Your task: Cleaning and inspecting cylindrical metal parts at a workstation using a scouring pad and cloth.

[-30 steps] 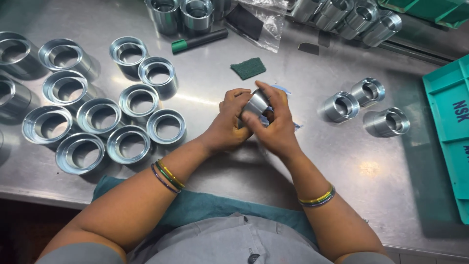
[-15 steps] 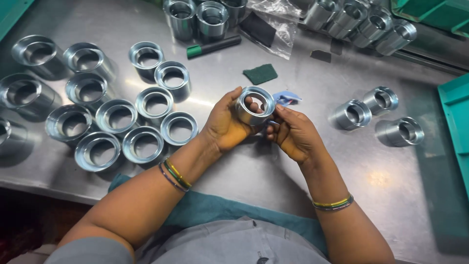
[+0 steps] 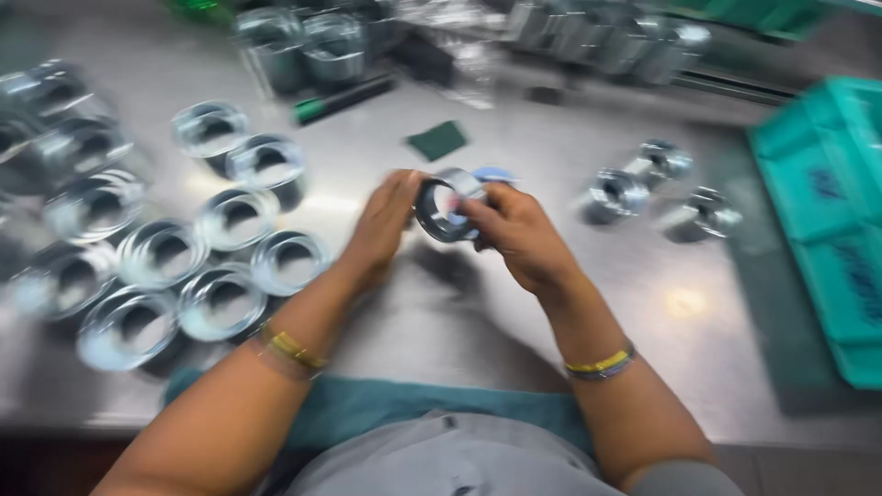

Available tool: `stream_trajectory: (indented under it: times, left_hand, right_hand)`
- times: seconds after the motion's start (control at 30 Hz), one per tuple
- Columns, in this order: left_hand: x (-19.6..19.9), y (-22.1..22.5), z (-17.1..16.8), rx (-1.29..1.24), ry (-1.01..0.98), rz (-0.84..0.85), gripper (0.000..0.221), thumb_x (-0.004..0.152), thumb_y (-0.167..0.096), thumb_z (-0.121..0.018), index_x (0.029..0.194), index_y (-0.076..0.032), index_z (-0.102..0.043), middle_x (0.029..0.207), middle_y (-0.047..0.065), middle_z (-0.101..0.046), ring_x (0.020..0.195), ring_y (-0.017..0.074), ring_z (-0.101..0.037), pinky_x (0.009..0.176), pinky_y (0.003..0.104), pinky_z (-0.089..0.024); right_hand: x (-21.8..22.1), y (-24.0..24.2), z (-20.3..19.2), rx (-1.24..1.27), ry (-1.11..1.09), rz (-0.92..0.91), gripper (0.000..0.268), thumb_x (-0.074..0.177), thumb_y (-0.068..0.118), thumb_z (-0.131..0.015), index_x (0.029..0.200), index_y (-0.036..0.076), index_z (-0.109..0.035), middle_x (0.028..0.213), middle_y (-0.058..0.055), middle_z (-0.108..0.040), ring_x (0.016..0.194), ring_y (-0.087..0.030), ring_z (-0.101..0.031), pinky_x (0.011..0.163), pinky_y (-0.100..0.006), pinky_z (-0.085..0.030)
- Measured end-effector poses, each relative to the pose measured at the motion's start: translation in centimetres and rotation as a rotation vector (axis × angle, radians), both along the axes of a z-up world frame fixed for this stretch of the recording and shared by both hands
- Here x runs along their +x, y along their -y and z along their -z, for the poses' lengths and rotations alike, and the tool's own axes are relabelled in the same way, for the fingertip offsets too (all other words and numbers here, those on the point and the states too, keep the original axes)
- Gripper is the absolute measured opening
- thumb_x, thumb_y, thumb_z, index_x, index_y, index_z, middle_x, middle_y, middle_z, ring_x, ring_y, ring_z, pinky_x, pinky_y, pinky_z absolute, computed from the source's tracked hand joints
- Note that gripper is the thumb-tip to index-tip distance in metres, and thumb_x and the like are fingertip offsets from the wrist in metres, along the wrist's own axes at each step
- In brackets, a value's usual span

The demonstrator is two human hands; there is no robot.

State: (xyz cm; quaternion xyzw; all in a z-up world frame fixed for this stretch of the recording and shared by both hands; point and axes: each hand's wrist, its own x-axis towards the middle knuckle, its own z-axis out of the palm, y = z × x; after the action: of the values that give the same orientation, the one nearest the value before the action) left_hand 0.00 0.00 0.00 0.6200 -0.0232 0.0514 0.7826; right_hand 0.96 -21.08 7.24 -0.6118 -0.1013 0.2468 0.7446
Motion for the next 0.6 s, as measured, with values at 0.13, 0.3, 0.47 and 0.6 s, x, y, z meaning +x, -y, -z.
stream_trajectory:
  times: [0.13, 0.3, 0.47, 0.6]
  left_hand:
    - [0.1, -3.7, 0.4, 1.019, 0.44, -0.379, 0.067, 0.092, -0.034, -0.076, 0.144, -0.003, -0.047, 0.147, 0.025, -0.045, 0.14, 0.0424, -0.038, 0.116, 0.055, -0.033]
    - [-1.5, -6.4, -3.8, 1.445, -0.224, -0.346, 0.106, 0.085, -0.051, -0.075, 0.155, 0.013, -0.027, 0.149, 0.048, -0.027, 0.145, 0.0566, -0.023, 0.115, 0.069, -0.002]
    - [-0.8, -5.6, -2.1, 1.408, -0.01, -0.299, 0.102, 0.082, -0.048, -0.075, 0.153, 0.012, -0.033, 0.15, 0.038, -0.042, 0.142, 0.0484, -0.037, 0.119, 0.066, -0.004]
    - [-1.2, -5.0, -2.5, 1.487, 0.016, -0.323, 0.093, 0.082, -0.046, -0.077, 0.147, 0.012, -0.044, 0.135, 0.027, -0.057, 0.138, 0.039, -0.046, 0.117, 0.069, 0.0]
  right_hand:
    - [4.9, 2.7, -0.2, -0.78, 0.641, 0.258, 0.03, 0.09, 0.029, -0.078, 0.103, 0.005, -0.066, 0.092, -0.01, -0.069, 0.08, -0.024, -0.063, 0.068, -0.038, -0.05]
    - [11.2, 7.8, 4.0, -1.36, 1.073, 0.416, 0.03, 0.081, 0.026, -0.083, 0.102, 0.011, -0.068, 0.109, -0.008, -0.068, 0.106, -0.033, -0.059, 0.092, -0.053, -0.044]
    - [12.7, 12.8, 4.8, -1.604, 0.826, 0.592, 0.034, 0.091, 0.037, -0.07, 0.119, 0.018, -0.068, 0.141, -0.02, -0.048, 0.135, -0.043, -0.039, 0.107, -0.069, -0.025]
    - [12.0, 16.1, 3.8, -1.627, 0.495, 0.527, 0.051, 0.097, 0.05, -0.054, 0.143, 0.028, -0.054, 0.163, -0.023, -0.025, 0.151, -0.046, -0.015, 0.115, -0.072, -0.008]
